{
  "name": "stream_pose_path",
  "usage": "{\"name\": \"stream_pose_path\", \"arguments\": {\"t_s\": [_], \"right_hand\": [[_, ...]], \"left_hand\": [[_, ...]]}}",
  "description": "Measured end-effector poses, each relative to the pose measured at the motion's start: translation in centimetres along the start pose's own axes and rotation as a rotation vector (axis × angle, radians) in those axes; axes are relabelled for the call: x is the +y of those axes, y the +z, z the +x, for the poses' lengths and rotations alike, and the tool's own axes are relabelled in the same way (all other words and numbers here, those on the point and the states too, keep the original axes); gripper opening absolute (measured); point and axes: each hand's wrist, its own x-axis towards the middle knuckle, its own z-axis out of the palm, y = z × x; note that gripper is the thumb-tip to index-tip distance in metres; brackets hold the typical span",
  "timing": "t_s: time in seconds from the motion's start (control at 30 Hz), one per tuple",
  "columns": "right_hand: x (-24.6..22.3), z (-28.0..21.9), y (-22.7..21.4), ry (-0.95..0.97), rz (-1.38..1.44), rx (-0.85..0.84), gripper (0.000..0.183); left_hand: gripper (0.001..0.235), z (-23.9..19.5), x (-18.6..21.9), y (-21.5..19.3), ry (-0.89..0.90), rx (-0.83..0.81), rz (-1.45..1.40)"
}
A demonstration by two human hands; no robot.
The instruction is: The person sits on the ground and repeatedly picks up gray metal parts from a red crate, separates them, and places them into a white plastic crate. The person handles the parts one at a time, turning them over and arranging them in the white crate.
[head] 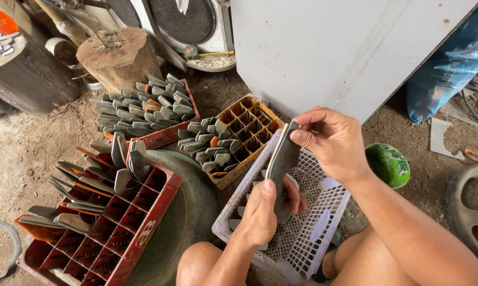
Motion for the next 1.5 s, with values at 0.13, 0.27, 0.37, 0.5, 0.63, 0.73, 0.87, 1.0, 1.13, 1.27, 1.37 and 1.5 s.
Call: {"name": "stream_pose_path", "arguments": {"t_s": [0.13, 0.27, 0.37, 0.5, 0.63, 0.73, 0.87, 1.0, 1.13, 1.27, 1.37, 1.5], "right_hand": [[-0.4, -0.2, 0.4, -0.088, 0.236, -0.103, 0.029], [-1.2, -0.7, 0.6, 0.192, 0.187, -0.198, 0.066], [-1.2, 0.0, 0.7, 0.299, 0.203, -0.168, 0.069], [-1.4, 0.9, -0.8, 0.322, 0.421, -0.212, 0.07], [-1.2, 1.1, -1.1, 0.324, 0.461, -0.248, 0.062], [-1.1, 1.1, -1.1, 0.335, 0.447, -0.259, 0.059], [-1.0, 1.0, -0.9, 0.294, 0.402, -0.254, 0.054], [-0.7, 0.9, -0.6, 0.308, 0.377, -0.232, 0.053], [-0.4, 0.8, 0.2, 0.279, 0.294, -0.2, 0.06], [-0.7, 0.9, 0.0, 0.086, 0.414, -0.478, 0.091], [-1.0, 0.8, 0.2, -0.053, 0.236, -0.476, 0.092], [-1.1, 0.6, 0.2, -0.017, 0.059, -0.37, 0.088]], "left_hand": [[0.042, 0.5, 0.8, 0.5, 0.006, 0.157, 0.505], [0.027, 1.1, 1.9, 1.2, 0.001, 0.305, 0.984], [0.048, 0.6, 2.9, 1.4, -0.036, 0.269, 0.846], [0.047, -0.3, 3.6, 0.8, 0.217, 0.238, 0.647], [0.036, -0.6, 3.4, 0.2, 0.181, 0.254, 0.71], [0.032, -0.8, 2.9, 0.1, 0.201, 0.267, 0.78], [0.031, -1.0, 2.0, -0.1, 0.2, 0.286, 0.788], [0.031, -1.3, 1.2, -0.3, 0.259, 0.262, 0.792], [0.036, -1.3, 0.3, 0.1, 0.086, 0.273, 0.158], [0.034, -0.7, 0.6, -0.8, -0.017, 0.199, -0.607], [0.03, -0.6, 0.4, -0.4, -0.13, 0.24, -0.794], [0.032, -0.4, 0.1, 0.0, -0.247, 0.204, -0.707]]}}
